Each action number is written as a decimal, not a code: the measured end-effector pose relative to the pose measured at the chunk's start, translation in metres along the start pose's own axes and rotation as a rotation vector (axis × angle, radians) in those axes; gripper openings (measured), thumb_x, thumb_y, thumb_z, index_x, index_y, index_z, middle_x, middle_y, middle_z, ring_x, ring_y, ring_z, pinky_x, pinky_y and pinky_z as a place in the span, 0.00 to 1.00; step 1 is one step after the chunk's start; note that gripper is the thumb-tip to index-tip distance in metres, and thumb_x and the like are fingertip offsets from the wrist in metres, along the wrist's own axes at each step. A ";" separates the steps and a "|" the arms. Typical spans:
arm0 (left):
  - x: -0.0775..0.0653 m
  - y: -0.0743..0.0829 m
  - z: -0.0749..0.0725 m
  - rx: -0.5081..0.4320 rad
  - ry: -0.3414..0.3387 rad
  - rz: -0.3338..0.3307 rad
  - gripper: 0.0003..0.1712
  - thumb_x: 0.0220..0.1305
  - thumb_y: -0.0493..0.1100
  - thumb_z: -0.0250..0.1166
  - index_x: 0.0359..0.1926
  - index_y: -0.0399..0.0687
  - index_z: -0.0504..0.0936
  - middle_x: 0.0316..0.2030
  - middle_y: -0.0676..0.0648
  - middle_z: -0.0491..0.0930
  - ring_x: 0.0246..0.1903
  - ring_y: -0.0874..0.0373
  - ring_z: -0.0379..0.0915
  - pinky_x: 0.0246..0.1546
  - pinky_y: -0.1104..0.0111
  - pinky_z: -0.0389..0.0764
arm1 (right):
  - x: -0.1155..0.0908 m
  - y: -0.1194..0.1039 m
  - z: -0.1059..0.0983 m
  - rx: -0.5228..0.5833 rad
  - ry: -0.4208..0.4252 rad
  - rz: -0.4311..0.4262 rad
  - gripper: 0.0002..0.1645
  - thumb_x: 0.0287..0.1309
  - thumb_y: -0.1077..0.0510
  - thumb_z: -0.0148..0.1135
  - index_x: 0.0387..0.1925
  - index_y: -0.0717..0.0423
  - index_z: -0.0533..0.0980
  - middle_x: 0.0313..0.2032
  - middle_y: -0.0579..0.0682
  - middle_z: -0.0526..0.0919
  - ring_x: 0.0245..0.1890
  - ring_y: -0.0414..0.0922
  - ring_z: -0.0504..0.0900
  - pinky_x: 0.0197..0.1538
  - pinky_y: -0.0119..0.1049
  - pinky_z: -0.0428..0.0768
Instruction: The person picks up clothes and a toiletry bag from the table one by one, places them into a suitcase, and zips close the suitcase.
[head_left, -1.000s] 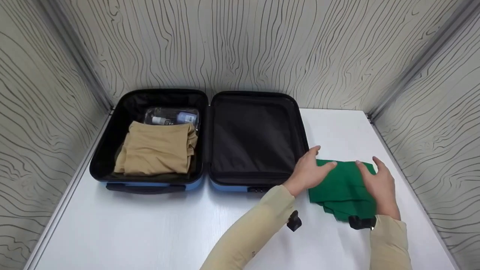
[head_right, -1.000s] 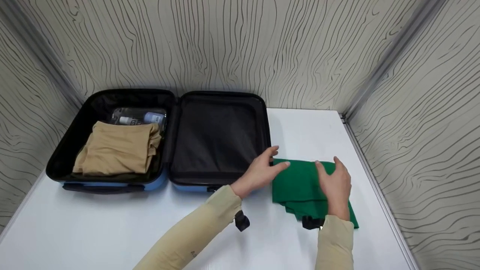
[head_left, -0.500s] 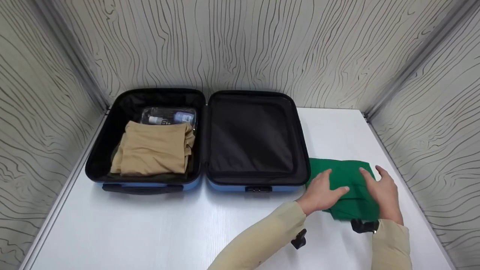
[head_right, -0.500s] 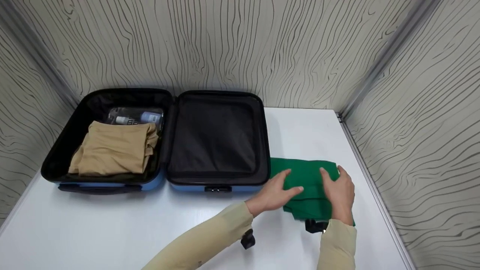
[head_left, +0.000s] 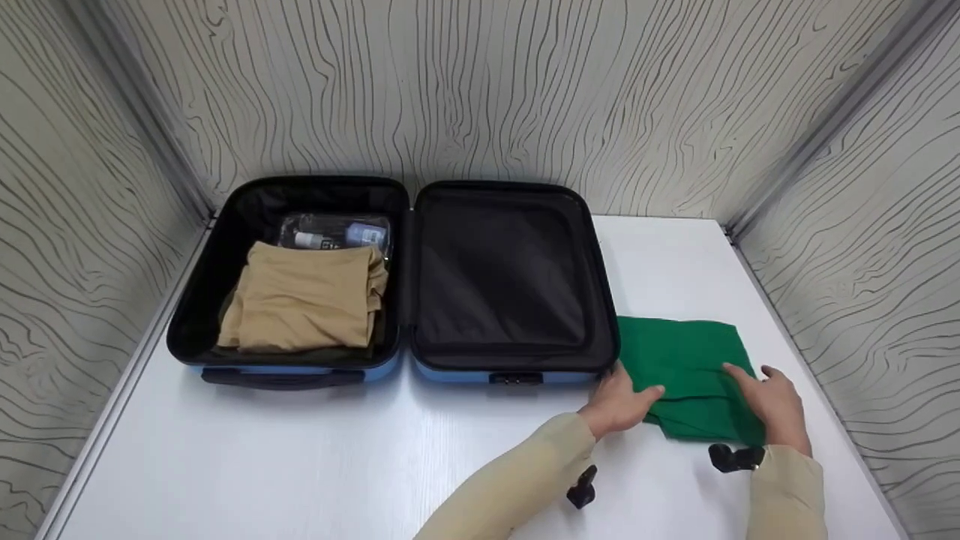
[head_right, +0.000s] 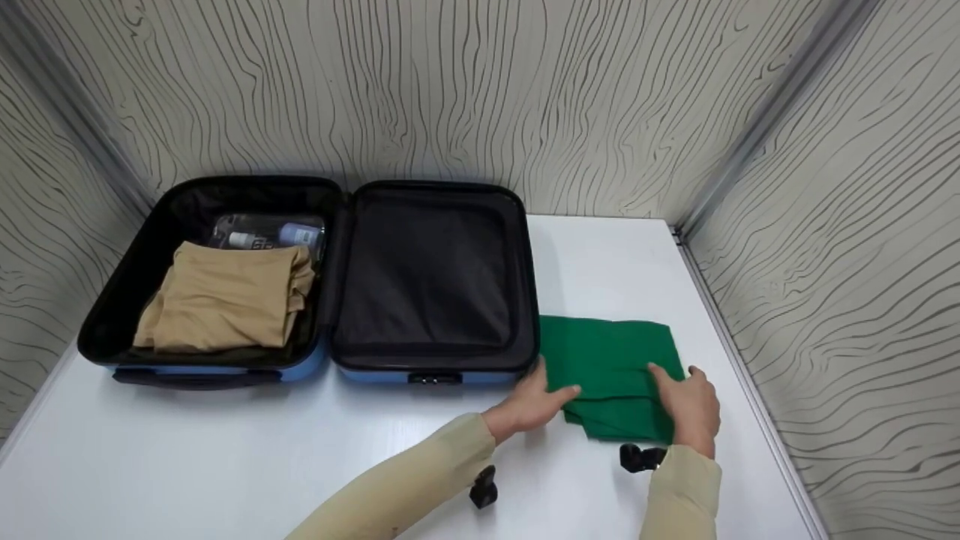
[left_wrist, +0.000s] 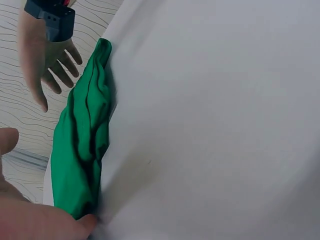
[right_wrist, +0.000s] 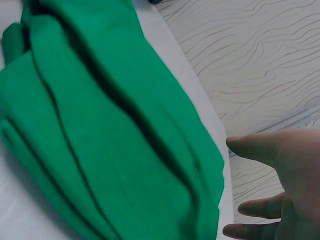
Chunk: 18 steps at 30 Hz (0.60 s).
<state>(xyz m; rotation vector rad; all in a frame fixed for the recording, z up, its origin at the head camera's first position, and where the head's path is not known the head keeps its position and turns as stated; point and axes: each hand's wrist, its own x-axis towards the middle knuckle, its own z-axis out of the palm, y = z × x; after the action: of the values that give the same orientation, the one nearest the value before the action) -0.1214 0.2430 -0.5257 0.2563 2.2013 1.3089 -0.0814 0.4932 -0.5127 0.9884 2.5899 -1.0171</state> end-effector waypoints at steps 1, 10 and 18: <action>0.001 -0.001 0.000 -0.008 0.002 0.003 0.48 0.71 0.59 0.63 0.79 0.40 0.54 0.76 0.46 0.56 0.75 0.55 0.50 0.71 0.66 0.55 | 0.000 0.002 0.001 0.003 -0.008 0.009 0.63 0.71 0.28 0.40 0.73 0.81 0.38 0.69 0.84 0.43 0.68 0.79 0.50 0.68 0.69 0.56; 0.001 -0.006 0.003 -0.166 -0.094 -0.036 0.30 0.74 0.51 0.63 0.70 0.46 0.69 0.62 0.49 0.74 0.58 0.59 0.69 0.61 0.64 0.70 | 0.001 0.012 0.007 -0.004 -0.006 0.041 0.65 0.69 0.25 0.39 0.68 0.88 0.49 0.64 0.86 0.56 0.62 0.78 0.63 0.63 0.67 0.66; 0.004 -0.008 0.002 -0.102 -0.077 -0.097 0.31 0.72 0.54 0.63 0.66 0.39 0.73 0.57 0.48 0.76 0.50 0.57 0.71 0.56 0.64 0.73 | 0.000 0.015 0.011 -0.013 -0.068 0.034 0.66 0.69 0.25 0.36 0.64 0.92 0.52 0.60 0.87 0.60 0.58 0.76 0.68 0.61 0.66 0.70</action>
<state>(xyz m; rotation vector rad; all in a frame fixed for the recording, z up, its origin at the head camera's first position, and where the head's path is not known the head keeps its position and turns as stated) -0.1222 0.2423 -0.5352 0.1568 2.0501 1.3309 -0.0722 0.4940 -0.5295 0.9735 2.5135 -1.0058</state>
